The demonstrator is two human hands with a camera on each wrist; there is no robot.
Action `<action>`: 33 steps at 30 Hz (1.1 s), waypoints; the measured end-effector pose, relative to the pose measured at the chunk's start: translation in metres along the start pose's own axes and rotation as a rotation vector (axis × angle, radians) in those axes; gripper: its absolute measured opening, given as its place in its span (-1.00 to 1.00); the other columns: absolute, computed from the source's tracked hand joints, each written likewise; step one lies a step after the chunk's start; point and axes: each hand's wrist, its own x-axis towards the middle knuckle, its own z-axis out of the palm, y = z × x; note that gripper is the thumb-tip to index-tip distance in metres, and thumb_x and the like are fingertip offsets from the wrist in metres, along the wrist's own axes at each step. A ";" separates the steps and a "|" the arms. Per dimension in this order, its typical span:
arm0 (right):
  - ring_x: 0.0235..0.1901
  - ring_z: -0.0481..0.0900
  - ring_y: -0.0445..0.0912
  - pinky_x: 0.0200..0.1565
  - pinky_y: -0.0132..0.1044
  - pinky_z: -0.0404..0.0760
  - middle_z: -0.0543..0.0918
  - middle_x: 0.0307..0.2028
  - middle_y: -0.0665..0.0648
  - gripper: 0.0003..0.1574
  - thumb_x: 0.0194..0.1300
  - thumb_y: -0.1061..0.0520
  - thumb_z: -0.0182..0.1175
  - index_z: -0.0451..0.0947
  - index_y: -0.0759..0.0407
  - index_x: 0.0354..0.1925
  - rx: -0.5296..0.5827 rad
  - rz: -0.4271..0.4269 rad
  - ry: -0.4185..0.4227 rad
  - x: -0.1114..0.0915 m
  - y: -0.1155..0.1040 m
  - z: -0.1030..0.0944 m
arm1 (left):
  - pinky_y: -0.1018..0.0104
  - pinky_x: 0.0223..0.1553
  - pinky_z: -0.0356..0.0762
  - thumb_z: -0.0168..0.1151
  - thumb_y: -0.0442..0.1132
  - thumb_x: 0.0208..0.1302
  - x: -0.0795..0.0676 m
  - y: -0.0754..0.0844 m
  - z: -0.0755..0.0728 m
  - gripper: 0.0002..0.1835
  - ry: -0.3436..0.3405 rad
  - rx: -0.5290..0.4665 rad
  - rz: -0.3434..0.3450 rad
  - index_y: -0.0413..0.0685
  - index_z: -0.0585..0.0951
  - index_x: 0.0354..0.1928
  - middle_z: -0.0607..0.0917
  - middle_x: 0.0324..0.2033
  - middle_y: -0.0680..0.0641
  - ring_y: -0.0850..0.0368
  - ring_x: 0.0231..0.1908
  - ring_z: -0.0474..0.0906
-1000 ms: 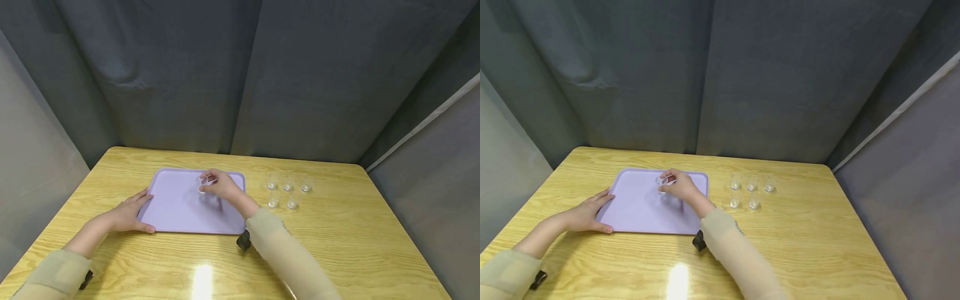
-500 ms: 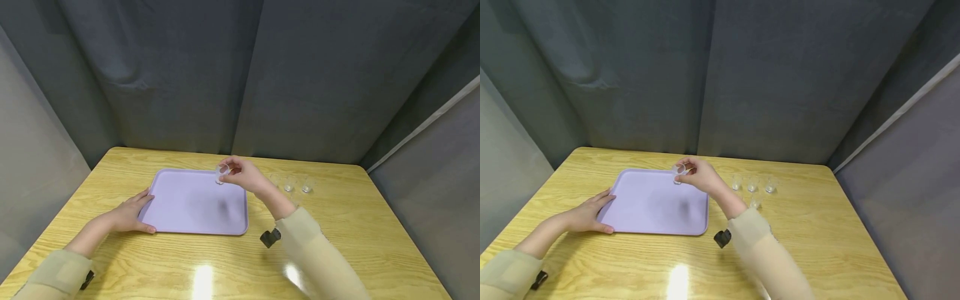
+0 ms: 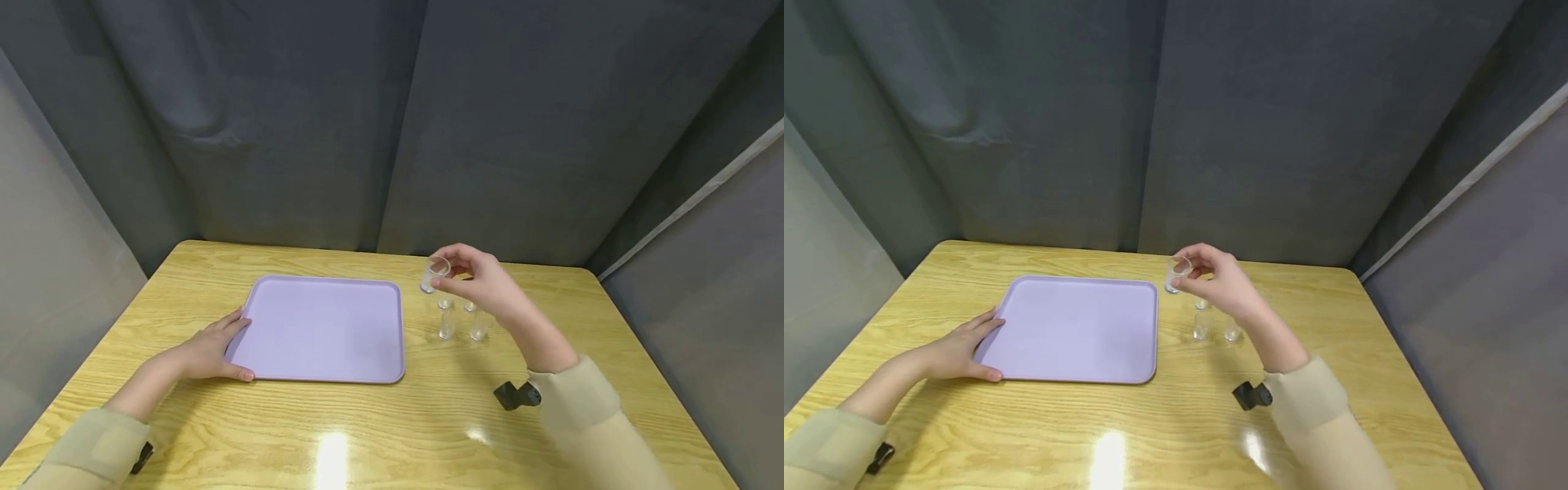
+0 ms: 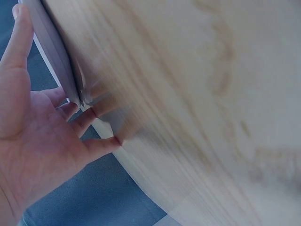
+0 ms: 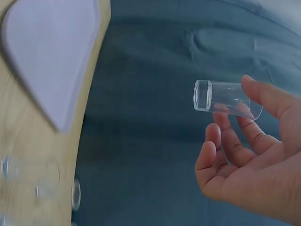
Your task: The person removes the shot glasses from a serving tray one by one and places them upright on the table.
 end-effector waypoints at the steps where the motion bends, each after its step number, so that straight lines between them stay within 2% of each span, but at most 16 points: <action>1: -0.13 0.51 -0.02 -0.16 -0.33 0.56 0.59 -0.08 0.14 -0.57 0.19 0.12 0.31 0.49 0.14 0.03 -0.008 0.000 0.013 -0.005 0.003 -0.005 | -0.39 0.18 0.09 0.39 0.34 -0.17 0.000 0.000 0.000 0.21 0.001 -0.001 0.003 -0.36 0.15 0.37 -0.02 0.40 -0.41 -0.51 0.31 -0.02; 12: -0.12 0.47 -0.19 -0.18 -0.48 0.53 0.54 -0.04 0.04 -0.44 0.23 -0.07 0.26 0.43 0.17 0.11 -0.111 0.127 0.128 -0.049 0.047 -0.051 | -0.40 0.18 0.09 0.38 0.36 -0.18 0.000 -0.009 0.004 0.23 0.016 0.002 0.002 -0.36 0.16 0.37 -0.02 0.41 -0.40 -0.50 0.31 -0.02; 17: -0.13 0.45 -0.22 -0.17 -0.54 0.48 0.51 0.05 0.18 -0.32 0.27 -0.10 0.22 0.36 0.25 0.20 -0.148 0.202 0.141 -0.061 0.075 -0.060 | -0.39 0.18 0.09 0.38 0.36 -0.19 -0.001 -0.010 0.003 0.23 0.018 -0.002 0.003 -0.36 0.16 0.37 -0.02 0.41 -0.41 -0.51 0.31 -0.03; 23: -0.17 0.47 -0.34 -0.16 -0.53 0.50 0.50 0.11 0.28 -0.27 0.29 -0.11 0.20 0.30 0.29 0.25 -0.115 0.289 0.141 -0.067 0.115 -0.061 | -0.41 0.17 0.09 0.39 0.36 -0.19 -0.002 -0.012 0.005 0.23 0.020 -0.003 0.005 -0.36 0.16 0.37 -0.02 0.41 -0.40 -0.52 0.31 -0.03; 26: -0.19 0.47 -0.36 -0.14 -0.43 0.54 0.48 0.12 0.31 -0.27 0.30 -0.06 0.20 0.28 0.31 0.26 -0.083 0.302 0.148 -0.069 0.134 -0.058 | -0.41 0.17 0.09 0.38 0.36 -0.19 -0.001 -0.012 0.005 0.23 0.023 -0.001 0.007 -0.36 0.16 0.37 -0.02 0.41 -0.40 -0.51 0.31 -0.03; 29: -0.15 0.47 -0.30 -0.12 -0.35 0.54 0.48 0.14 0.31 -0.28 0.29 -0.06 0.20 0.29 0.29 0.27 -0.076 0.330 0.153 -0.069 0.150 -0.054 | -0.41 0.17 0.09 0.38 0.36 -0.19 -0.001 -0.013 0.005 0.23 0.024 -0.001 0.010 -0.37 0.16 0.36 -0.02 0.40 -0.41 -0.52 0.31 -0.03; 33: -0.03 0.48 -0.09 -0.15 -0.26 0.55 0.48 0.15 0.32 -0.28 0.29 -0.05 0.21 0.29 0.28 0.27 -0.070 0.368 0.136 -0.070 0.166 -0.049 | -0.41 0.17 0.09 0.38 0.37 -0.19 -0.001 -0.012 0.004 0.24 0.019 0.001 0.009 -0.37 0.16 0.37 -0.02 0.40 -0.41 -0.51 0.31 -0.03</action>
